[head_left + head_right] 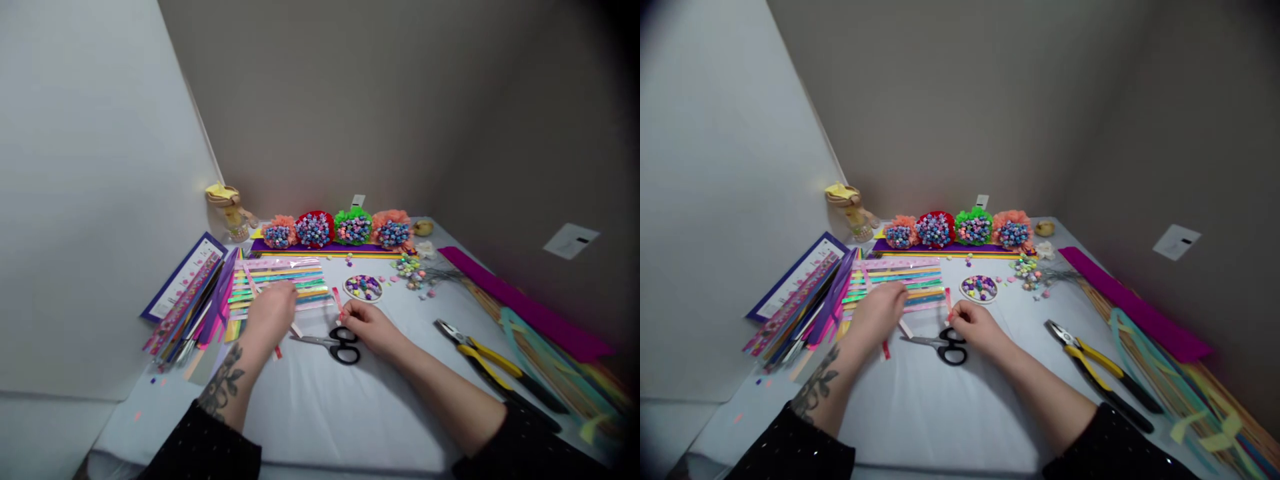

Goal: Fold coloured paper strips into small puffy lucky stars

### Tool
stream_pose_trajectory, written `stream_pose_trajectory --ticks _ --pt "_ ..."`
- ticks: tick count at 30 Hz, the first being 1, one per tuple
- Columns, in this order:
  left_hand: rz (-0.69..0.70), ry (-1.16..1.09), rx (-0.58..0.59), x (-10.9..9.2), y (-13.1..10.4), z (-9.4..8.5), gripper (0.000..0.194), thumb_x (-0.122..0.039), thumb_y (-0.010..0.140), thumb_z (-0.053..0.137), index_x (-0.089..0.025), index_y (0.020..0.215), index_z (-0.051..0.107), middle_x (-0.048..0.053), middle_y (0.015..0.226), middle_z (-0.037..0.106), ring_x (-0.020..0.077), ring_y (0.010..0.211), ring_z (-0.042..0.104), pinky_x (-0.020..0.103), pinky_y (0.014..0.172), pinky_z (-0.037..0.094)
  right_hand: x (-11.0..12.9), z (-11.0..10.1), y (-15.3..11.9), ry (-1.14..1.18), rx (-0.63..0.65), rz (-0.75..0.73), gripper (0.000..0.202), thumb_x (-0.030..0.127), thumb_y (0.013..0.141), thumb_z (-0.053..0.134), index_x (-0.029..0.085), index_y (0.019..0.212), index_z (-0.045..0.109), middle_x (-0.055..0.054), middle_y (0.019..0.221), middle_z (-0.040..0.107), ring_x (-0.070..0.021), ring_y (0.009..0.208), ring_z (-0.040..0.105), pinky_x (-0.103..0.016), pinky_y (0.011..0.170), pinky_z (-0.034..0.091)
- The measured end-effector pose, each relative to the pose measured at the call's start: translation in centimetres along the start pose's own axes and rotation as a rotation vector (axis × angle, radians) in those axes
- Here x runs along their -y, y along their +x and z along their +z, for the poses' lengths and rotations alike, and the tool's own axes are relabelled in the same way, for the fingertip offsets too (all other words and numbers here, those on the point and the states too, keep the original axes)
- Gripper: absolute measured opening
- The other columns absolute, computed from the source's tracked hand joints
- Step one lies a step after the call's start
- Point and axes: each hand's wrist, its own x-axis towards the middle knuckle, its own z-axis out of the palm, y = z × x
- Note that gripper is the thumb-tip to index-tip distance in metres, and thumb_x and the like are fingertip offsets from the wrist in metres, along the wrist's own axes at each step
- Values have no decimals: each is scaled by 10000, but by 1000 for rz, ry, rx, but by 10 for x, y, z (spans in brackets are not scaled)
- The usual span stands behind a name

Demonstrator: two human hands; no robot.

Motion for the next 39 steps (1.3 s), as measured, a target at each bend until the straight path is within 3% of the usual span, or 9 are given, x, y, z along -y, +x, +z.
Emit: stream_pose_trajectory --ticks 6,10,13,17,22,28,32,35,39 --pt "-410 407 -255 82 -47 -41 347 -283 900 378 -127 1137 578 179 1125 611 324 1005 572 406 785 449 -3 1 2 -41 14 -6 206 366 674 574 187 646 474 57 543 421 -91 506 355 -225 493 260" --pt "-605 281 -53 119 -73 -41 425 -357 887 385 -102 1189 540 193 978 666 313 816 642 367 627 452 -7 1 4 -54 32 -20 210 367 670 586 184 645 487 51 545 439 -92 508 368 -222 489 267" --pt "-649 161 -47 135 -77 -44 363 -344 896 351 -155 1026 633 159 875 701 284 754 654 319 559 409 -10 0 4 -61 44 -40 208 361 678 587 182 650 487 45 557 457 -95 521 381 -220 494 281" --pt "-639 202 -272 138 -76 -71 321 -328 882 388 -169 955 657 103 795 700 238 653 616 282 505 335 -12 0 5 -94 55 -62 193 354 690 579 181 662 498 39 573 471 -99 529 395 -220 492 289" --pt "-496 304 -684 119 -74 -103 300 -322 900 410 -161 968 654 78 847 677 219 719 593 286 578 373 -12 0 5 -123 61 -79 187 352 700 565 183 665 493 44 557 463 -93 516 386 -213 486 286" --pt "-92 322 -866 105 -54 -93 239 -272 902 459 -174 1024 640 76 901 689 206 797 617 293 664 412 -12 -1 5 -150 58 -84 152 324 696 556 175 682 530 40 557 478 -98 523 395 -214 493 282" --pt "277 358 -736 105 -33 -65 181 -188 864 488 -202 943 651 60 915 702 189 820 632 277 705 433 -11 -2 5 -166 56 -82 129 302 700 550 174 685 535 41 553 476 -98 519 395 -213 489 286" --pt "434 342 -357 101 -23 -38 255 -106 848 444 -225 930 652 56 927 699 177 770 631 273 679 442 -9 -2 5 -176 53 -84 122 289 706 557 174 673 531 40 554 481 -99 528 402 -210 494 292" --pt "350 237 147 94 -22 -19 220 -136 829 464 -216 888 660 80 880 686 203 833 631 286 743 452 -6 -3 4 -183 51 -85 123 284 709 568 176 668 529 38 562 481 -100 535 401 -209 496 292"
